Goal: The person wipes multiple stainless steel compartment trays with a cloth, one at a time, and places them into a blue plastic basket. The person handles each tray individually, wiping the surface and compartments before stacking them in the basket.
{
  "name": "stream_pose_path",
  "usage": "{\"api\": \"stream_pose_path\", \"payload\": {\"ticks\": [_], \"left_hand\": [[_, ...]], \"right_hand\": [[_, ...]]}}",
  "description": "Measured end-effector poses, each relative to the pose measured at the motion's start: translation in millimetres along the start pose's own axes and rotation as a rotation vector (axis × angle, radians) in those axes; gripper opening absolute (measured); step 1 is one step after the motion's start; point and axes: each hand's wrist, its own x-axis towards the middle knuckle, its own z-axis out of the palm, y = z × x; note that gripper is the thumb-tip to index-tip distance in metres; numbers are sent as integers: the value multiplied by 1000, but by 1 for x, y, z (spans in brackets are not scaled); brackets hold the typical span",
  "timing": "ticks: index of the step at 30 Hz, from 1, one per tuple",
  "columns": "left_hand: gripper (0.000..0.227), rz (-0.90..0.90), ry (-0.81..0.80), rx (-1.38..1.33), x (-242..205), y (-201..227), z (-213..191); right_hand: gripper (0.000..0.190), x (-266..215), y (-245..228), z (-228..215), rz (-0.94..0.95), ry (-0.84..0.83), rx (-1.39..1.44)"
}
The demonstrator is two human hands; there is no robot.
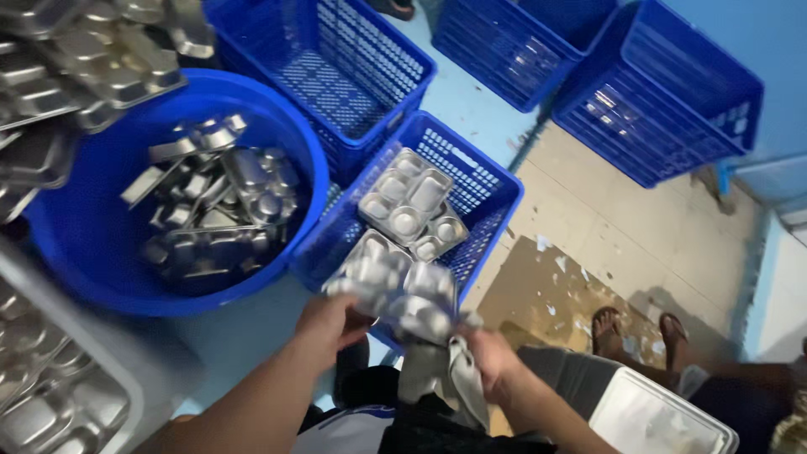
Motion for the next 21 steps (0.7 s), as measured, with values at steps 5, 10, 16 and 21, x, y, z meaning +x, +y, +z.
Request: {"api": "stream_pose_path", "payload": {"ticks": [5, 10, 16, 21], "left_hand": [[93, 152, 42, 7, 6, 72, 52], [87, 104, 217, -62, 0, 97, 30], [72, 69, 130, 52, -25, 59, -22], [99, 112, -66, -35, -94, 95, 3]], "right_hand": [[28, -23, -68, 5, -43, 121, -61], [26, -22, -82, 31, -36, 101, -154], [27, 11, -63, 92, -2, -158, -330], [32, 33, -76, 164, -57, -389, -608]]}}
